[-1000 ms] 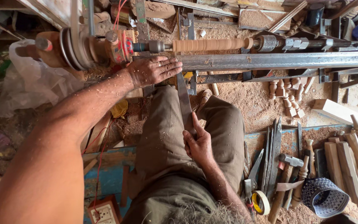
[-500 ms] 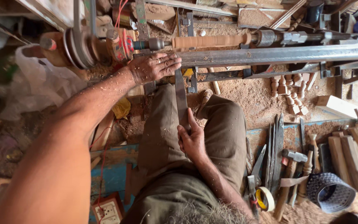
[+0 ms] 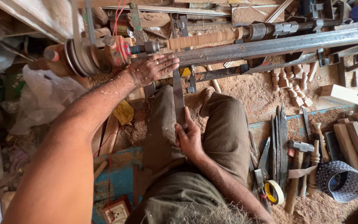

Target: The person uses a chisel to shape a cylindrical wooden blank mounted on a lathe. They repeatedly apply the tool to the spinning wood, removing shavings and forming a tapered profile. The person occasionally pauses to reposition the tool or clear debris.

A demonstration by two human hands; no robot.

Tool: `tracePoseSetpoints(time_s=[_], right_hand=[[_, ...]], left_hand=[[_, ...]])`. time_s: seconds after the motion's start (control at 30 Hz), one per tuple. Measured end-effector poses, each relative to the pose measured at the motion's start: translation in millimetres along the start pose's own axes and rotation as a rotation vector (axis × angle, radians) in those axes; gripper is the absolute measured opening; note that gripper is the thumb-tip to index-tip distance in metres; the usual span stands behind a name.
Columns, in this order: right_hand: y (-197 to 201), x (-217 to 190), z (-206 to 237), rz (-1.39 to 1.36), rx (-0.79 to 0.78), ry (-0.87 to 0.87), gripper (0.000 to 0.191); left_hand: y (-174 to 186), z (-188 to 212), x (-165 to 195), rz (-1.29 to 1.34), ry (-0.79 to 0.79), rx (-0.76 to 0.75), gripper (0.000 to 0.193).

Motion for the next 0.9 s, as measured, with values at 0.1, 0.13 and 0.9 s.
tracePoseSetpoints(time_s=[0.1, 0.13, 0.9], right_hand=[[1, -2, -1, 0.021, -0.002, 0.005, 0.078], [2, -2, -2, 0.015, 0.004, 0.002, 0.078], [52, -27, -14, 0.230, -0.095, -0.061, 0.076]], left_hand=[[3, -2, 0, 0.086, 0.002, 0.021, 0.063], [3, -3, 0, 0.066, 0.002, 0.023, 0.063], [8, -6, -1, 0.031, 0.037, 0.022, 0.063]])
Point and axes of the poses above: each hand's wrist, its own z-axis away from the middle knuckle, its own y-axis out of the back of the hand, x = y × z, the point moved 7 cm from there along -z, towards the middle knuckle, and after that the axes turned 2 degrees about -y, right-handed, at the moved point
